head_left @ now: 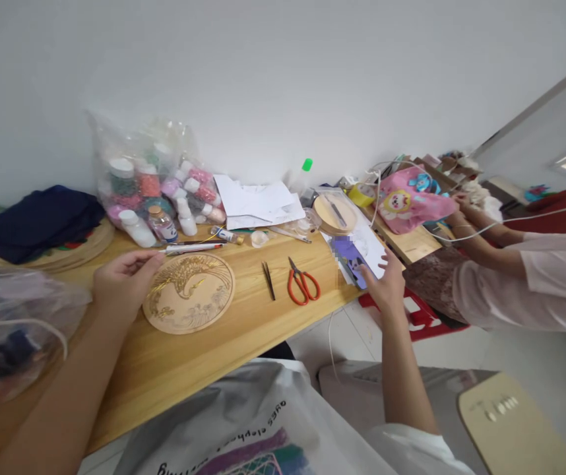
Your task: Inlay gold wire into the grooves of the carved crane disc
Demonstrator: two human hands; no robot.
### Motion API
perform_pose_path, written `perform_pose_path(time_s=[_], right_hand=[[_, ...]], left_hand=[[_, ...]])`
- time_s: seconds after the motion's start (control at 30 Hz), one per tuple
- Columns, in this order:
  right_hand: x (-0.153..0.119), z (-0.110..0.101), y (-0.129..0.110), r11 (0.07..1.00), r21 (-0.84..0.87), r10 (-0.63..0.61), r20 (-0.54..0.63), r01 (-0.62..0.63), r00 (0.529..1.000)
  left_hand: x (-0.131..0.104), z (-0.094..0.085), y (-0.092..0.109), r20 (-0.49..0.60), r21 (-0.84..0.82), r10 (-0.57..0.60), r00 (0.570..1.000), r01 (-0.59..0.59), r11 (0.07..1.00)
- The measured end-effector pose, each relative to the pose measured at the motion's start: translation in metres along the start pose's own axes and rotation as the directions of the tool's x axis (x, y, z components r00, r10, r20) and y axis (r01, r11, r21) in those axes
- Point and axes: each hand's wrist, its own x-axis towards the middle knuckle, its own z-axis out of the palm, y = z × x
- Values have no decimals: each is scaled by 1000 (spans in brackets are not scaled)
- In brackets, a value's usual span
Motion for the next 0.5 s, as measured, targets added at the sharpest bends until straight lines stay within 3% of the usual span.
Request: perform_pose_path(time_s=[0.13,0.3,0.37,0.5], right_hand=[[-7,21,-10,998,22,-54,-30,54,998],[0,53,-43,973,159,-173,8,169,985],[-4,56,-61,927,260,-292,54,269,955],[-25,45,-90,805,407,-522,139,432,842]], left_hand=[[-1,1,0,-28,25,-14,999,15,1000],[-3,1,2,-53,42,-24,998,26,999],[-2,2,0,-41,42,-25,999,26,999],[2,5,-7,-47,48,2,999,0,999]])
